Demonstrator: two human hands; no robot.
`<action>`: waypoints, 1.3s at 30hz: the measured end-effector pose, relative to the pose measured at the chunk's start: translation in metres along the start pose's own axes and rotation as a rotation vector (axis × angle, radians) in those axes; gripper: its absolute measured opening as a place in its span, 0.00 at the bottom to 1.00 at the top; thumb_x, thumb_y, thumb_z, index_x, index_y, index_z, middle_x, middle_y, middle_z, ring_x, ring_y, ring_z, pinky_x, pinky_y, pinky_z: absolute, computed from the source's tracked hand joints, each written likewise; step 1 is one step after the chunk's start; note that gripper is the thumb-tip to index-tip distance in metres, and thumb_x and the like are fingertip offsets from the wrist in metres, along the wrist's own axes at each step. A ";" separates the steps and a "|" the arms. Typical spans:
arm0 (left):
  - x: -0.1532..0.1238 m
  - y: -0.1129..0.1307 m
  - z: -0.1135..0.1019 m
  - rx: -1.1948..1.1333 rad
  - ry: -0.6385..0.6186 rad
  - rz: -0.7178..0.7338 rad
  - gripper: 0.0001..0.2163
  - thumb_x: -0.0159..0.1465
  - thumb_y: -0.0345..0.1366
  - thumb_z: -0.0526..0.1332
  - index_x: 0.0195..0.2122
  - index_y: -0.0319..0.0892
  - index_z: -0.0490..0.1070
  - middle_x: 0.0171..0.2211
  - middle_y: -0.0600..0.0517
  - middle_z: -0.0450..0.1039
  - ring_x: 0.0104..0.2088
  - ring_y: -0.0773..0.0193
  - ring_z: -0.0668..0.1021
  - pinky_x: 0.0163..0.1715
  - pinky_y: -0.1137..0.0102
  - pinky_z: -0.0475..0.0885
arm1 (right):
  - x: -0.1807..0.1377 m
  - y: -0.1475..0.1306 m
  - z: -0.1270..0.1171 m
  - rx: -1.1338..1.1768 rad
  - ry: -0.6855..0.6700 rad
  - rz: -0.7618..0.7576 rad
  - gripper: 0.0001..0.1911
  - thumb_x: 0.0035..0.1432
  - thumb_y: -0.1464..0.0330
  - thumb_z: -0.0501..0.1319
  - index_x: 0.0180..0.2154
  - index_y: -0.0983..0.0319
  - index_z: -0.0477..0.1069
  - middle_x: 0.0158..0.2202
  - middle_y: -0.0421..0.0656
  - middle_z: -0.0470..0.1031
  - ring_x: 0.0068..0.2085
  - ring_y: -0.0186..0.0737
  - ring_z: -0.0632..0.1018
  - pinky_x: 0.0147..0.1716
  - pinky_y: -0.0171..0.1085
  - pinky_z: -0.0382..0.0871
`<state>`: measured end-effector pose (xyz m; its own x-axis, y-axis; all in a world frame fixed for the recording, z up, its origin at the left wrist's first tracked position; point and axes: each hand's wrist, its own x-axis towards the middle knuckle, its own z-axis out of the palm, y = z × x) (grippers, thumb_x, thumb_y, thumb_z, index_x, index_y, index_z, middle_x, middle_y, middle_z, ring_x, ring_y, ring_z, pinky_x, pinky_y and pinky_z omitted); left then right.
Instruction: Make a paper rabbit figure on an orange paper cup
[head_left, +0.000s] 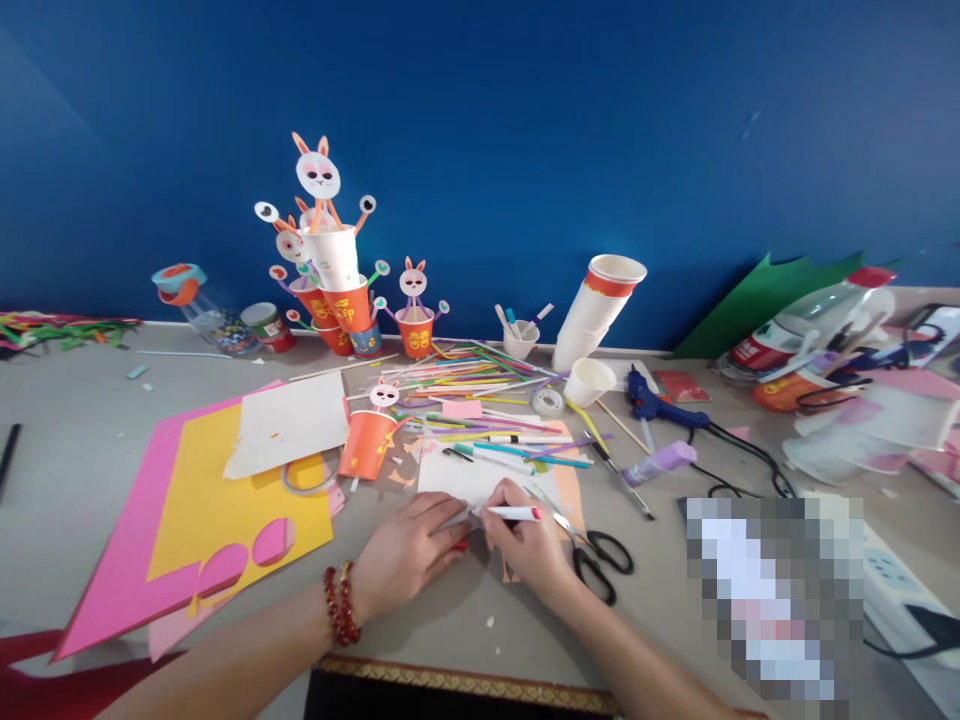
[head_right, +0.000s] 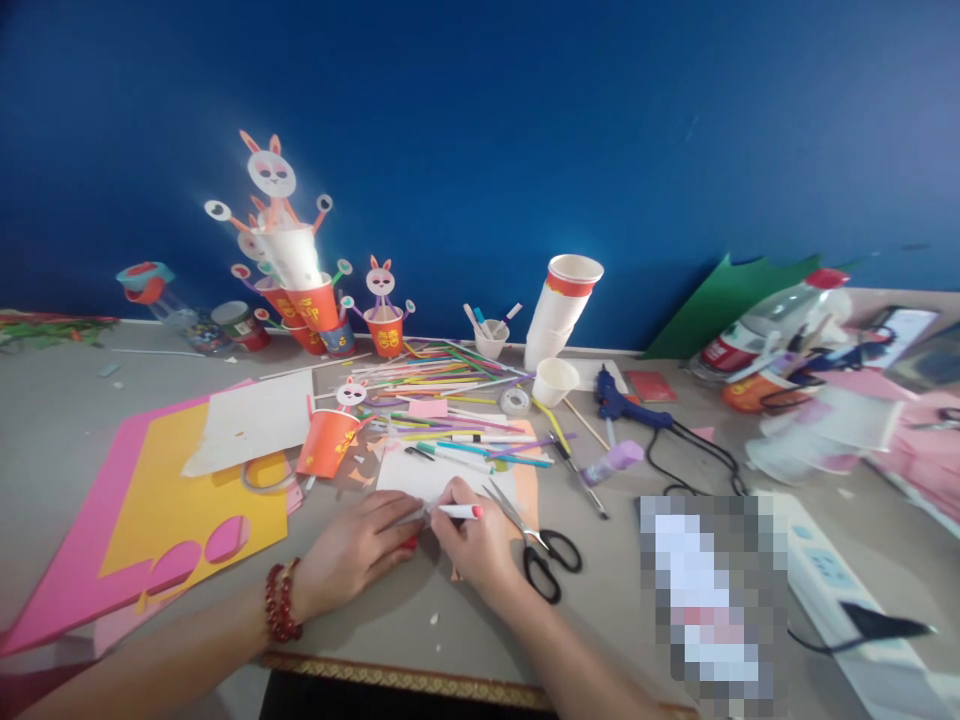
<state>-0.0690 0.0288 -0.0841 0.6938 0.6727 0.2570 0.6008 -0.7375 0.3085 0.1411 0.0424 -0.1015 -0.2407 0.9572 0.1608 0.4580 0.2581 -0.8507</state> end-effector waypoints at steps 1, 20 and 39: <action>0.000 0.000 0.000 0.002 -0.002 0.001 0.15 0.69 0.40 0.55 0.54 0.43 0.70 0.54 0.44 0.72 0.54 0.54 0.72 0.52 0.57 0.73 | 0.000 0.000 0.000 -0.008 0.001 -0.001 0.09 0.59 0.69 0.55 0.26 0.58 0.60 0.19 0.34 0.65 0.22 0.34 0.68 0.24 0.31 0.60; 0.000 0.000 0.002 0.018 -0.005 0.000 0.14 0.69 0.40 0.55 0.53 0.43 0.71 0.54 0.45 0.72 0.53 0.54 0.72 0.52 0.57 0.73 | 0.001 -0.003 -0.001 -0.079 -0.001 -0.013 0.08 0.58 0.69 0.54 0.27 0.58 0.59 0.20 0.34 0.65 0.23 0.34 0.68 0.25 0.31 0.59; 0.000 0.001 0.001 0.020 0.026 -0.001 0.14 0.69 0.39 0.56 0.52 0.43 0.71 0.53 0.45 0.73 0.53 0.55 0.73 0.52 0.58 0.73 | 0.000 -0.004 -0.002 0.058 0.047 0.018 0.09 0.58 0.71 0.54 0.26 0.57 0.58 0.18 0.33 0.65 0.21 0.34 0.68 0.23 0.31 0.59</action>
<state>-0.0678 0.0282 -0.0851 0.6827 0.6745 0.2810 0.6092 -0.7378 0.2908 0.1412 0.0416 -0.0967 -0.1919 0.9670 0.1676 0.4108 0.2342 -0.8811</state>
